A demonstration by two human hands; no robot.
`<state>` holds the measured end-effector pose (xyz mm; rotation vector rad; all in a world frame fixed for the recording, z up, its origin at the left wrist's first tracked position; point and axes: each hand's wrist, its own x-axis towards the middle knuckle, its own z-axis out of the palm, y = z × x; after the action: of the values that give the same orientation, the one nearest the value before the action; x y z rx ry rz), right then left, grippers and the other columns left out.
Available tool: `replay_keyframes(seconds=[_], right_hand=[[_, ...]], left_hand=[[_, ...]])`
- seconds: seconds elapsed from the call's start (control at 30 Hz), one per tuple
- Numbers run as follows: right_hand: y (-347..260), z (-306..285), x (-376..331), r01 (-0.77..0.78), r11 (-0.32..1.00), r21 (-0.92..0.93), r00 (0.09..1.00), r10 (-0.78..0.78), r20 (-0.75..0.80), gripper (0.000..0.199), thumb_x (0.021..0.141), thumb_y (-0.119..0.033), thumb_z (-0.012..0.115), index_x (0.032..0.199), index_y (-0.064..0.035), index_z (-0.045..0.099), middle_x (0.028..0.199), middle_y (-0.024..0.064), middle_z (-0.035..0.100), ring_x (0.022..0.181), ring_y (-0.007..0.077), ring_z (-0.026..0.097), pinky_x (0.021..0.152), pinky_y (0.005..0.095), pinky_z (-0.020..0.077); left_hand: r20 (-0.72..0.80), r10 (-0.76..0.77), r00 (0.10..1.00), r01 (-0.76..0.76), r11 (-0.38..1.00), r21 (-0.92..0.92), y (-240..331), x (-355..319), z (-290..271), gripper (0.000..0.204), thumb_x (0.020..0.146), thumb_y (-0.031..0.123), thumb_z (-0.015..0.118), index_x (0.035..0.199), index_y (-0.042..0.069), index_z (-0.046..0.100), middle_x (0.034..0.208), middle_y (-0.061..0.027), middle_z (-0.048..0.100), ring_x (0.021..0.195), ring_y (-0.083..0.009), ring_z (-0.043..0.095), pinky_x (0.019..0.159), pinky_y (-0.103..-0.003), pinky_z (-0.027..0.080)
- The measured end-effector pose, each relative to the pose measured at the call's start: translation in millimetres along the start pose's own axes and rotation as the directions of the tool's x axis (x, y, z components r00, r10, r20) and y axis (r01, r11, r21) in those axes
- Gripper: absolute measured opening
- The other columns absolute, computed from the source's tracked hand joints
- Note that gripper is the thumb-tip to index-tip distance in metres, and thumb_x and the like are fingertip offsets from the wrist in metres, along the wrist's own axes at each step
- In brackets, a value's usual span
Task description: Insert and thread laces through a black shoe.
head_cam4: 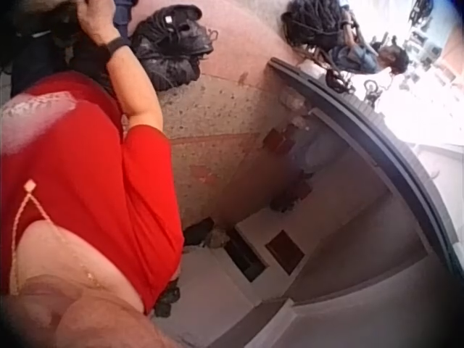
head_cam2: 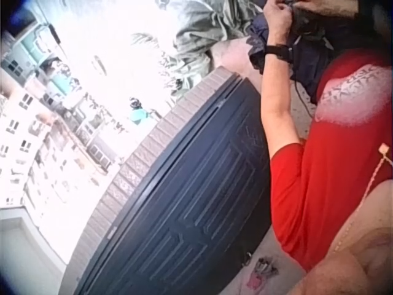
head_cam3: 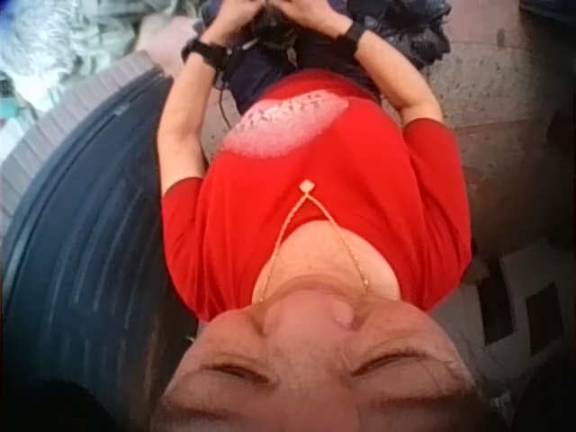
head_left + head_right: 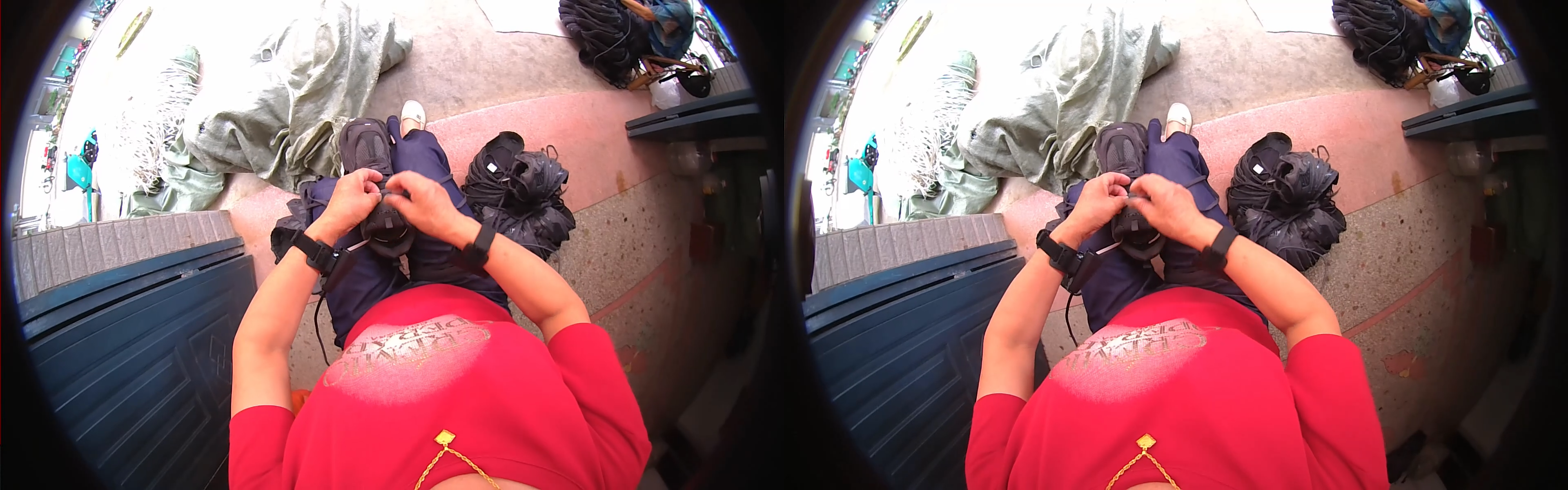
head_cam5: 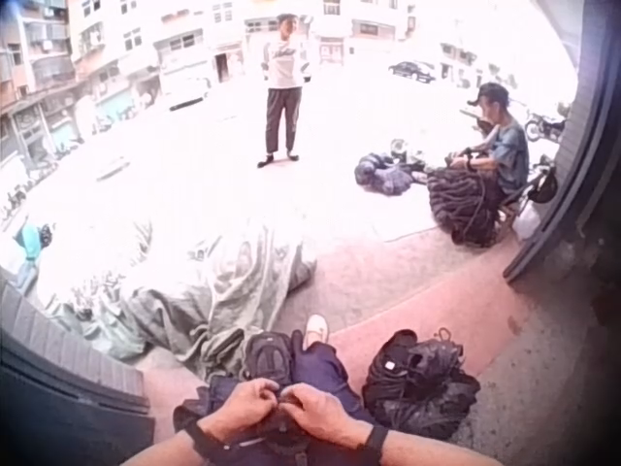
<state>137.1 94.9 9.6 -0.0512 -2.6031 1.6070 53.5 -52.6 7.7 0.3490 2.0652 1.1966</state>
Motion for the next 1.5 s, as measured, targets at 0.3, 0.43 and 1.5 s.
replay_keyframes(seconds=[0.3, 0.43, 1.5], right_hand=[[25, 8, 20, -0.028, 0.999, -0.028, 0.983, 0.032, 0.182, 0.023, 0.072, -0.011, 0.060, 0.093, -0.0046, 0.054, 0.088, 0.0138, 0.059, 0.086, 0.0312, 0.057, 0.073, 0.0365, 0.0446], [19, -24, 20, -0.168, 0.980, 0.107, 0.957, 0.136, 0.258, 0.019, 0.076, -0.010, 0.059, 0.093, -0.0049, 0.051, 0.080, 0.0082, 0.057, 0.071, 0.0210, 0.054, 0.061, 0.0282, 0.0419], [17, 11, 13, -0.112, 0.978, -0.175, 0.990, 0.124, 0.061, 0.015, 0.073, -0.015, 0.057, 0.079, -0.0017, 0.063, 0.079, 0.0179, 0.056, 0.079, 0.0340, 0.055, 0.072, 0.0408, 0.0426]], left_hand=[[0.010, -0.006, 1.000, 0.006, 0.997, -0.079, 1, -4, -1, 0.034, 0.069, -0.004, 0.056, 0.103, -0.002, 0.051, 0.075, -0.0011, 0.054, 0.067, -0.0069, 0.050, 0.060, -0.019, 0.042], [0.010, 0.152, 0.988, -0.145, 0.915, 0.378, 13, -14, -17, 0.044, 0.067, 0.004, 0.063, 0.109, 0.002, 0.050, 0.074, -0.0059, 0.055, 0.068, -0.0130, 0.053, 0.063, -0.025, 0.044], [-0.153, 0.600, 0.785, -0.503, 0.762, 0.409, 3, -68, 13, 0.015, 0.078, 0.002, 0.058, 0.093, 0.002, 0.057, 0.069, -0.0132, 0.054, 0.061, -0.0265, 0.054, 0.056, -0.031, 0.043]])
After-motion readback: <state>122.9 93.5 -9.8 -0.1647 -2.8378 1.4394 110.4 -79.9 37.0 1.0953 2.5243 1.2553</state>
